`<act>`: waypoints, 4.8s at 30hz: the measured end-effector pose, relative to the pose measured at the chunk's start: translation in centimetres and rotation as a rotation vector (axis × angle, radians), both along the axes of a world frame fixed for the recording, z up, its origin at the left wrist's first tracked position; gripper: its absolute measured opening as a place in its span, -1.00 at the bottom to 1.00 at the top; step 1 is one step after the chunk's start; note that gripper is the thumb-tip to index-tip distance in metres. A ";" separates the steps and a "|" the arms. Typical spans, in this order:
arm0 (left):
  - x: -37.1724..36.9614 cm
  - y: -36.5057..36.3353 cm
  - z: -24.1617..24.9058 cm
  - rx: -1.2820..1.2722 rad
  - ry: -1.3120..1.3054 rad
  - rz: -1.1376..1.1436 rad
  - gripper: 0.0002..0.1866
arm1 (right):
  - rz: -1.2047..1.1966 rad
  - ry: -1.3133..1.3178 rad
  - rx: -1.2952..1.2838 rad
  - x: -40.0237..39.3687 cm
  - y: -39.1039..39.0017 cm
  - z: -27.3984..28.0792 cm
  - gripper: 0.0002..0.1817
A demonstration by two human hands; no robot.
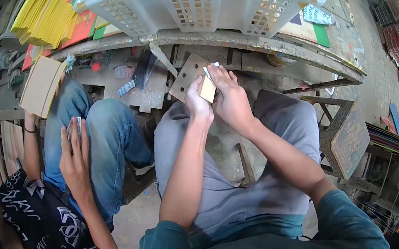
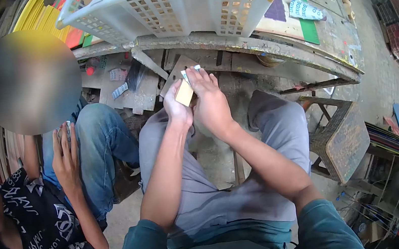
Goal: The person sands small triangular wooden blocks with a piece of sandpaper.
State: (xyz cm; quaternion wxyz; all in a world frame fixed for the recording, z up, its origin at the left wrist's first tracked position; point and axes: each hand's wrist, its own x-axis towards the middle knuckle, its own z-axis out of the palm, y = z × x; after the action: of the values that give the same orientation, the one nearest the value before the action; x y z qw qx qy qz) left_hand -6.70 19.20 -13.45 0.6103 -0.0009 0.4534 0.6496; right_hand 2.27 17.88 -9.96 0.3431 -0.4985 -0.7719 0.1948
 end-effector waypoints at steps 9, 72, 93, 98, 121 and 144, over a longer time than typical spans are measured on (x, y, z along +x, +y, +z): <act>0.0 -0.1 -2.2 -0.164 0.026 -0.123 -0.68 | 0.028 0.123 -0.053 0.6 0.6 -1.5 -0.41; 0.0 0.7 -3.1 -0.045 0.210 -0.180 -0.76 | 0.046 0.182 -0.117 0.1 -0.8 -1.4 -0.36; 0.1 0.6 -3.1 0.138 0.126 -0.304 -0.72 | -0.119 0.136 -0.273 1.7 1.0 -2.0 -0.39; 0.3 1.1 -3.3 0.193 0.263 -0.176 -0.70 | 0.134 0.259 0.042 0.4 -0.9 0.1 -0.31; 0.9 0.7 -3.9 0.211 0.228 -0.121 -0.70 | -0.045 0.210 -0.120 -0.4 -0.2 -1.7 -0.37; 1.3 1.3 -5.1 0.050 0.439 0.041 -0.64 | 0.026 0.130 -0.047 -0.9 -2.2 -0.6 -0.43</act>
State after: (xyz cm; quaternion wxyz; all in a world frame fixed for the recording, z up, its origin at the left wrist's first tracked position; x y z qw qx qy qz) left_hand -5.36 20.51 -18.53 0.4836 0.1463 0.5590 0.6574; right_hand 1.35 15.69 -10.57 0.3782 -0.4828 -0.7495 0.2494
